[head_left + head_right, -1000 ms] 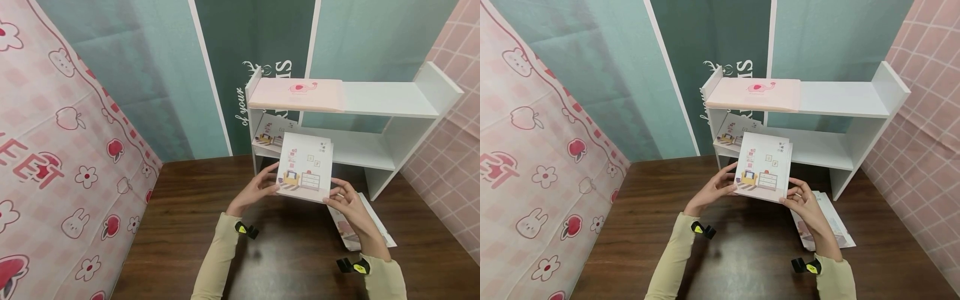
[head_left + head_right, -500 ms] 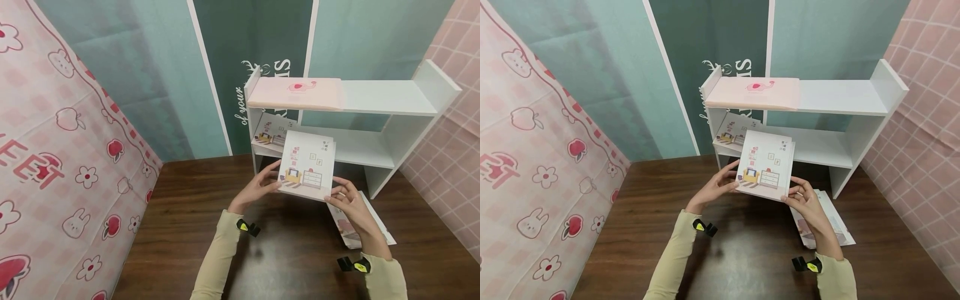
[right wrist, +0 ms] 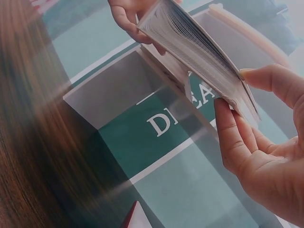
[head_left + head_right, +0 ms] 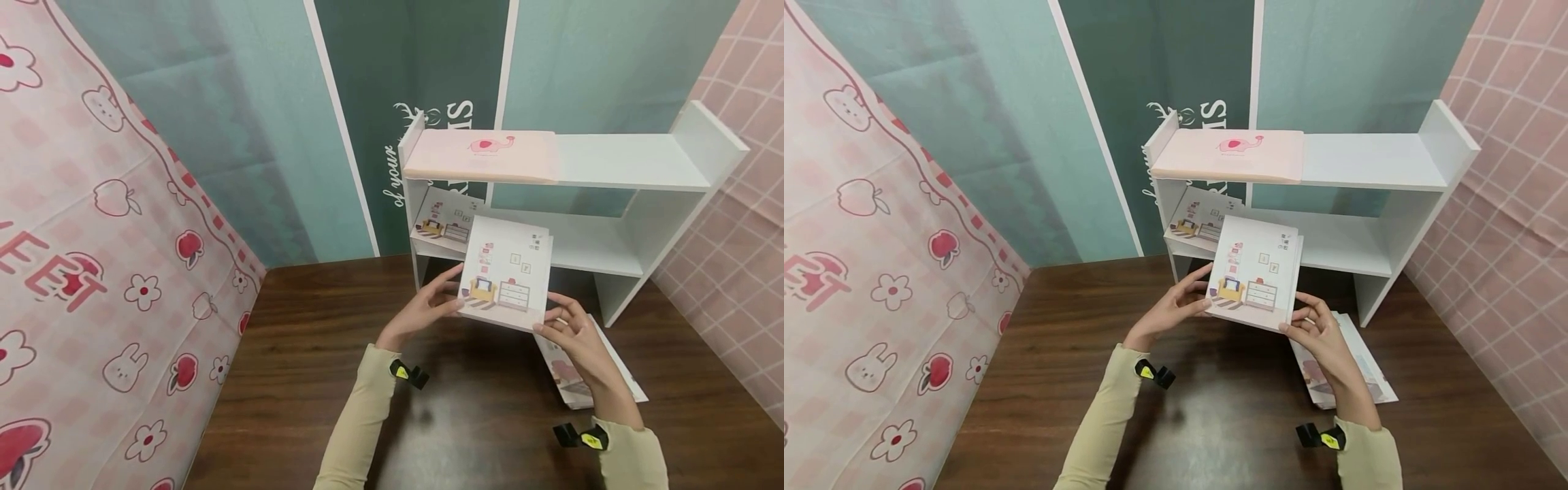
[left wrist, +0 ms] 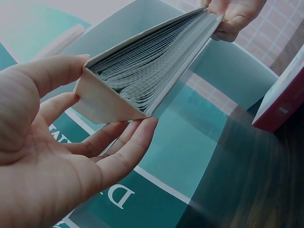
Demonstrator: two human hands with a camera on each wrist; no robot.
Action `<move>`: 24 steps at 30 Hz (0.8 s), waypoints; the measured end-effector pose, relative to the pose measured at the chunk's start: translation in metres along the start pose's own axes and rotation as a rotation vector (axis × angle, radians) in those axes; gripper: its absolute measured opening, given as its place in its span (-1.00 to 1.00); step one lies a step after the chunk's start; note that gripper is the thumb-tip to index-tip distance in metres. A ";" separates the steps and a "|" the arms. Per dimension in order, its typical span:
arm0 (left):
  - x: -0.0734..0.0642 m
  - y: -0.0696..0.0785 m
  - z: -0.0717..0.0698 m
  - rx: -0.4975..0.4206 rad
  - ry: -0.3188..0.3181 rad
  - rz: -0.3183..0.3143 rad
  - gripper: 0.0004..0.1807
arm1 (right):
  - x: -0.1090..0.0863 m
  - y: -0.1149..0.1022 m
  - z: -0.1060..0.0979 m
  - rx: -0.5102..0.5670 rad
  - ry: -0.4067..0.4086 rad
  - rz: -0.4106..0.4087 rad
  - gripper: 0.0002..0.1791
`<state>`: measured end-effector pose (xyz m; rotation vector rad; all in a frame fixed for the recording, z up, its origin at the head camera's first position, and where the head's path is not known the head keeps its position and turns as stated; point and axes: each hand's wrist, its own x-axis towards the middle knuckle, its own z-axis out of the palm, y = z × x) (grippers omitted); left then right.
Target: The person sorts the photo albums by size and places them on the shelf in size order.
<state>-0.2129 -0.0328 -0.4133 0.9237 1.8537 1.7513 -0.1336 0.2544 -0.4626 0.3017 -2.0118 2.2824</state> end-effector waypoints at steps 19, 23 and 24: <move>0.008 -0.004 0.006 -0.011 -0.001 0.021 -0.28 | -0.003 -0.003 -0.007 0.006 0.031 0.020 -0.40; 0.010 -0.006 0.006 -0.015 0.009 0.019 -0.28 | -0.003 -0.002 -0.008 0.001 0.034 0.023 -0.40; 0.010 -0.006 0.007 -0.016 0.015 0.018 -0.29 | -0.002 -0.002 -0.009 0.000 0.034 0.024 -0.40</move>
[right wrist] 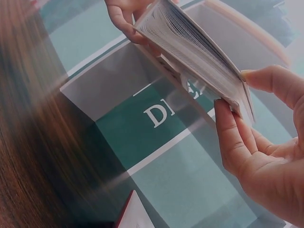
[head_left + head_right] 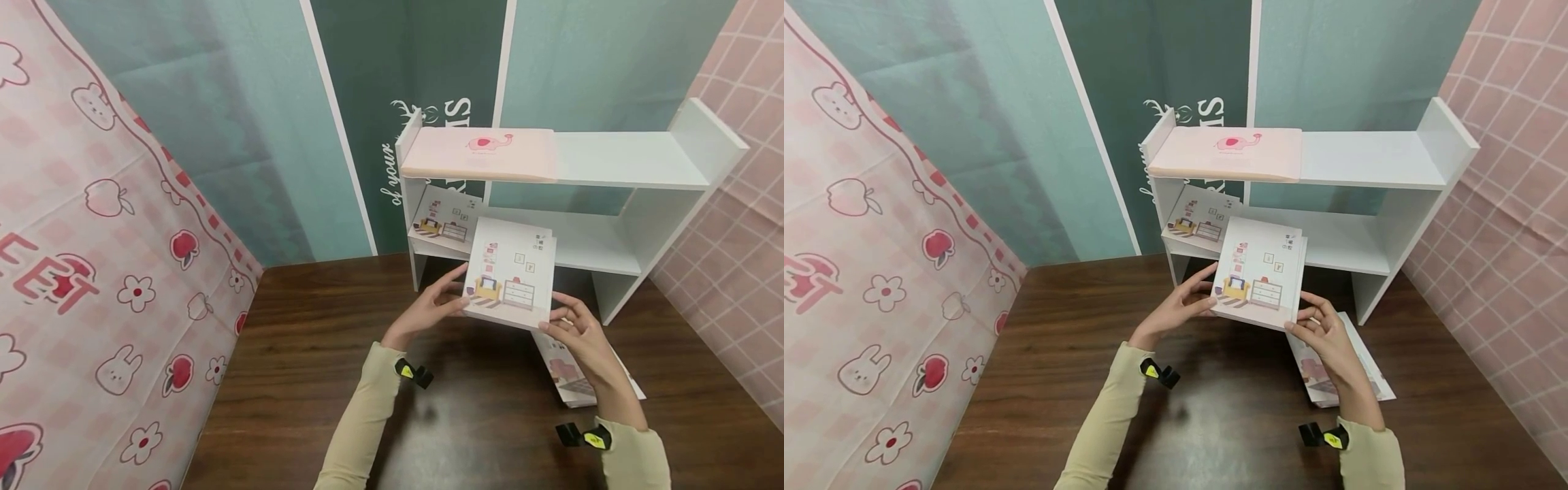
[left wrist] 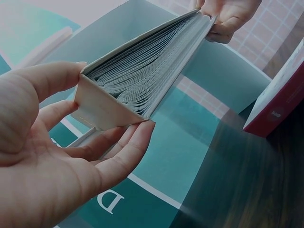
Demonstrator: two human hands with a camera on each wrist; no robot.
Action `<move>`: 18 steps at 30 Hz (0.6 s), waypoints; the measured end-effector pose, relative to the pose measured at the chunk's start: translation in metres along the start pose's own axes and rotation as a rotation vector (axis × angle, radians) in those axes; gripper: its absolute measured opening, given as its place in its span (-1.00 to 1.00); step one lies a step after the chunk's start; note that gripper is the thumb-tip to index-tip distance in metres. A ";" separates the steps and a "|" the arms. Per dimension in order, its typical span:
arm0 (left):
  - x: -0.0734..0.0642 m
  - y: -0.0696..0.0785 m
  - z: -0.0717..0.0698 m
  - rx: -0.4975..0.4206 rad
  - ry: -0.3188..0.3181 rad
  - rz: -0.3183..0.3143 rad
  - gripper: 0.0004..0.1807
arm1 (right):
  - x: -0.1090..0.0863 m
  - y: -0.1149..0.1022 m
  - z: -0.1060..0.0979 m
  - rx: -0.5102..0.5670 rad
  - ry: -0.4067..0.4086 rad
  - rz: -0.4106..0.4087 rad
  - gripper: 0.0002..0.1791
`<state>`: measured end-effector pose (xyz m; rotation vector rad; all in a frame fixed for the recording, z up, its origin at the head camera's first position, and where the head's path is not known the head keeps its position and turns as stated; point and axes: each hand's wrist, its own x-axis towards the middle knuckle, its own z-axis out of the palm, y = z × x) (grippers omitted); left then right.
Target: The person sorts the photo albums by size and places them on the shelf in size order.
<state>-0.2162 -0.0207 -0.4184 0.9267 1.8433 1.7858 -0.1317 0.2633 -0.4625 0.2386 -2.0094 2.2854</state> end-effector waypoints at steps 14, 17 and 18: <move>0.003 0.001 0.001 0.006 0.005 -0.010 -0.30 | 0.000 0.004 -0.002 0.007 0.008 0.004 -0.40; 0.004 -0.002 0.001 -0.001 0.004 -0.006 -0.29 | 0.001 0.005 -0.002 0.003 0.009 0.002 -0.40; 0.005 -0.004 0.001 -0.002 0.006 -0.007 -0.29 | 0.001 0.005 -0.003 0.002 0.011 0.003 -0.40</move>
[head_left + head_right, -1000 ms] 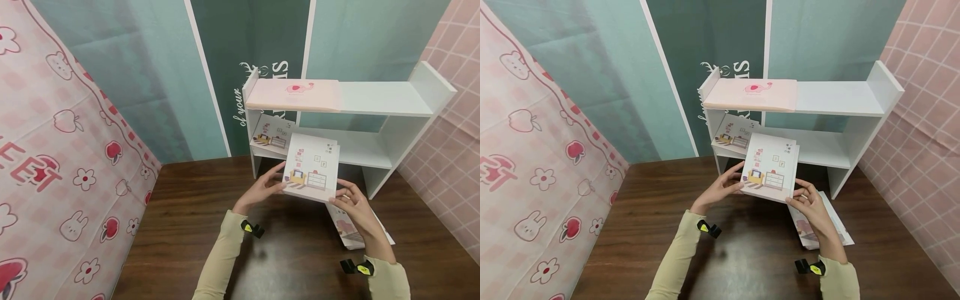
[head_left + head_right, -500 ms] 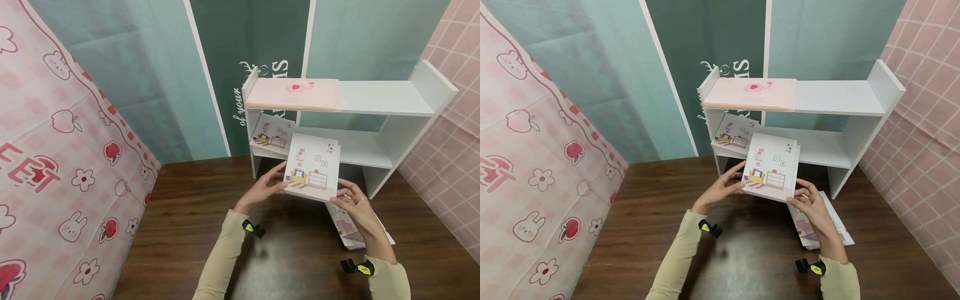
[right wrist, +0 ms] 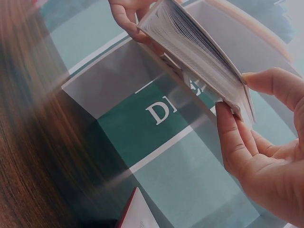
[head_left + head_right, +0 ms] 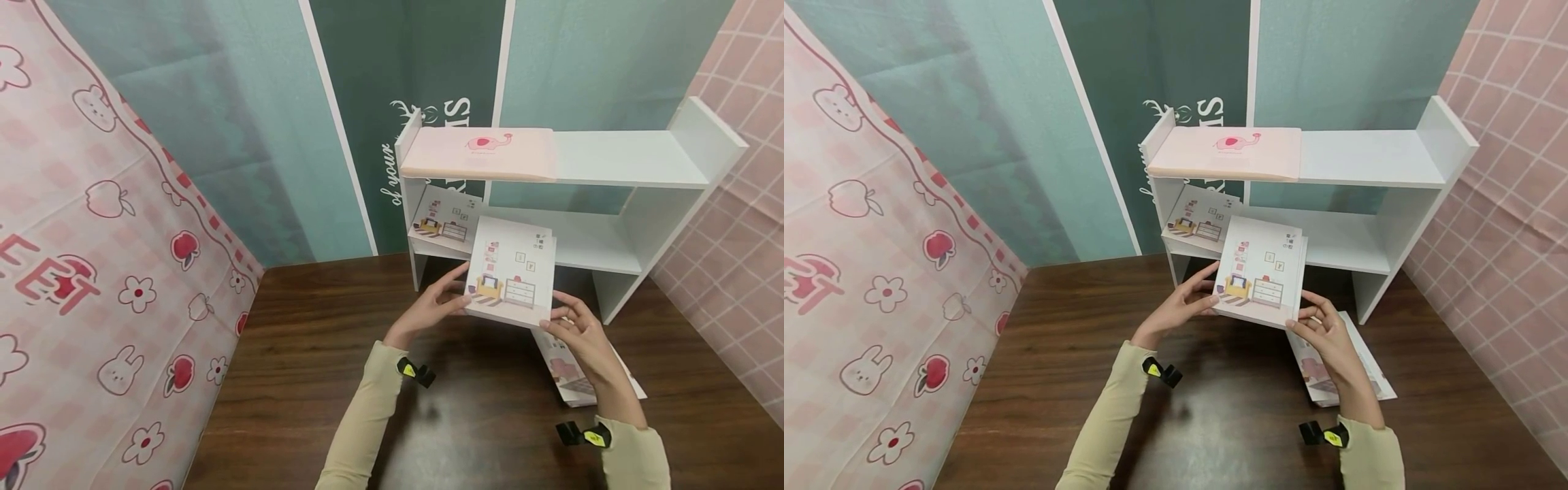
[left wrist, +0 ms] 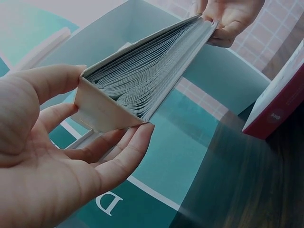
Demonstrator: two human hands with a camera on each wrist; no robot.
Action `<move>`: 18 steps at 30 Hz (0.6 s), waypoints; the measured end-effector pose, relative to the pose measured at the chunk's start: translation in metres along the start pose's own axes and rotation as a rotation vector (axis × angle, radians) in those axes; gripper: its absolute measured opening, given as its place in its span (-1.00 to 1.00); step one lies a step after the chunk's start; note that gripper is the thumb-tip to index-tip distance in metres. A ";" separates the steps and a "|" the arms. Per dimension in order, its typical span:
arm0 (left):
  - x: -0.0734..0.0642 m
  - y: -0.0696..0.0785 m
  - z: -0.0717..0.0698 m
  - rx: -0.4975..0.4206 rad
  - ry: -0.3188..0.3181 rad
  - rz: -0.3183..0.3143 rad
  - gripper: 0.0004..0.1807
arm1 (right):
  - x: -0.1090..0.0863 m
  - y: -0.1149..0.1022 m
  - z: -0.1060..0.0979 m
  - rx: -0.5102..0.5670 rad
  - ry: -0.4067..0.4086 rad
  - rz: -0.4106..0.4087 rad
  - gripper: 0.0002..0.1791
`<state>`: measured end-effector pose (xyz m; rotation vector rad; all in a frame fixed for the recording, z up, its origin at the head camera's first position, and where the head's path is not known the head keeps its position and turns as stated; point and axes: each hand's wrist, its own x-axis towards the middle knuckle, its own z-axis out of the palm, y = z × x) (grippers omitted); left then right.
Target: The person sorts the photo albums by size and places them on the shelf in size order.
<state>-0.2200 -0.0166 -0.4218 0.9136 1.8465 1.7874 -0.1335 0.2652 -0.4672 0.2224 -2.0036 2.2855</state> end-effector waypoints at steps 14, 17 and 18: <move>0.000 0.006 0.003 -0.024 0.026 -0.036 -0.31 | 0.002 -0.001 0.000 0.016 0.015 -0.001 -0.40; 0.000 0.006 0.003 -0.034 0.031 -0.035 -0.32 | 0.002 -0.001 0.000 0.026 0.016 -0.010 -0.39; -0.001 0.006 0.003 -0.034 0.033 -0.035 -0.32 | 0.002 -0.001 0.001 0.029 0.018 -0.012 -0.39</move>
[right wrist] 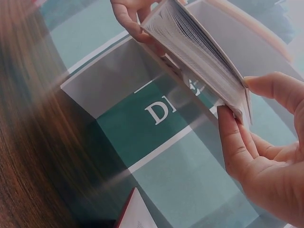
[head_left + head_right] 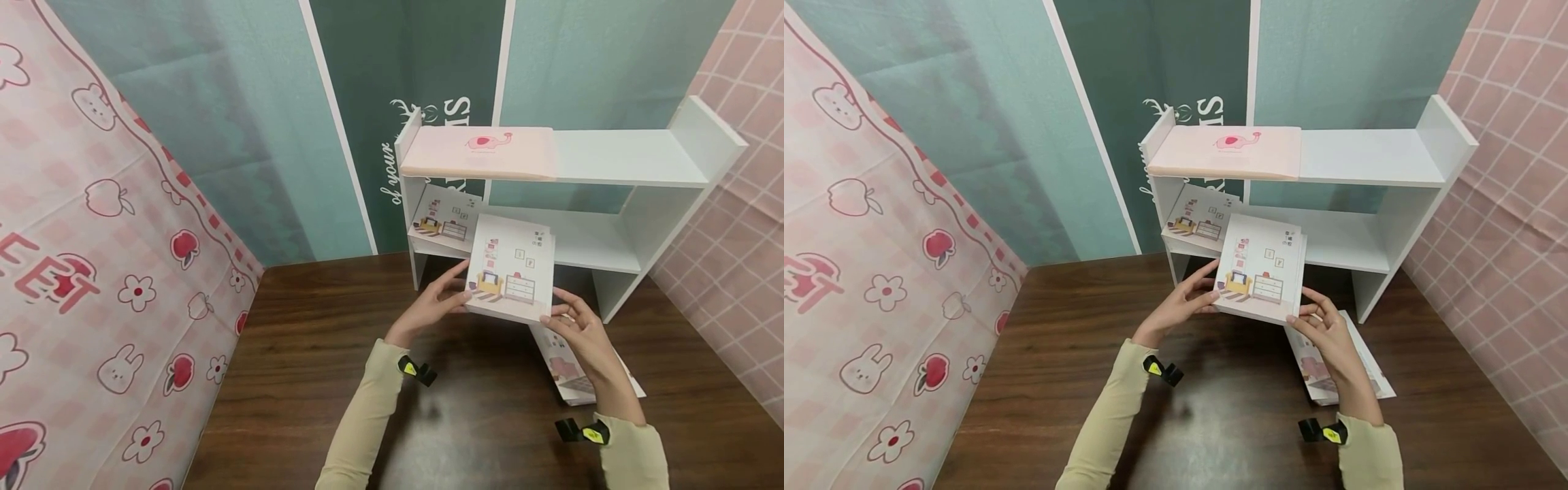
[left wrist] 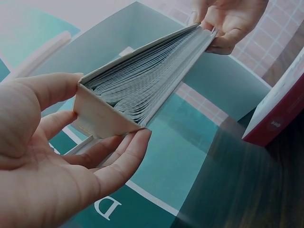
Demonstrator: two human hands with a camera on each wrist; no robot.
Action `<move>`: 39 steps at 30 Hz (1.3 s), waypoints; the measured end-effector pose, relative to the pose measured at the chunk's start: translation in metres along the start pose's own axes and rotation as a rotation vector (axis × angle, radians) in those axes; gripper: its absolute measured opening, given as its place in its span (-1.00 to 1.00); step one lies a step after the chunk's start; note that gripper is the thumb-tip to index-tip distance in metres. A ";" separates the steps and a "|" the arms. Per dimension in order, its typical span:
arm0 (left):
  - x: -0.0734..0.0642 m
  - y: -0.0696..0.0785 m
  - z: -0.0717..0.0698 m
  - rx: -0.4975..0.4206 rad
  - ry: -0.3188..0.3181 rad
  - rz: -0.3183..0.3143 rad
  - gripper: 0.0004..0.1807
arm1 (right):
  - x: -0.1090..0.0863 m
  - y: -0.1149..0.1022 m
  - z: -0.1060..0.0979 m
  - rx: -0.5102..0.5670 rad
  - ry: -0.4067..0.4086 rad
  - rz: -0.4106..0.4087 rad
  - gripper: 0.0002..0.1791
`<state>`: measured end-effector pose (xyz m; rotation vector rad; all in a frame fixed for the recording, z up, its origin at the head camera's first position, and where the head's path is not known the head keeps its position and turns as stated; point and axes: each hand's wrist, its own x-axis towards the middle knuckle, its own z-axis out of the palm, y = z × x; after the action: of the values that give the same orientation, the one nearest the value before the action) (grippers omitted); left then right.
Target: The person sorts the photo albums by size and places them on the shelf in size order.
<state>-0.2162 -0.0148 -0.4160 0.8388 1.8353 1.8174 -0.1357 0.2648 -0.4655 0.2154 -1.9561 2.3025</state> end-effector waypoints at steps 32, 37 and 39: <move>0.003 0.004 0.014 0.004 0.141 0.018 -0.41 | -0.005 -0.006 0.010 -0.341 0.173 -0.061 -0.35; 0.004 0.003 0.015 0.008 0.156 0.028 -0.43 | -0.004 -0.007 0.012 -0.444 0.196 -0.086 -0.42; 0.005 0.003 0.015 0.009 0.162 0.029 -0.43 | -0.003 -0.007 0.012 -0.481 0.202 -0.105 -0.45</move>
<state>-0.2089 -0.0005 -0.4135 0.7436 1.9404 1.9476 -0.1307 0.2539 -0.4575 0.0362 -2.2470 1.6525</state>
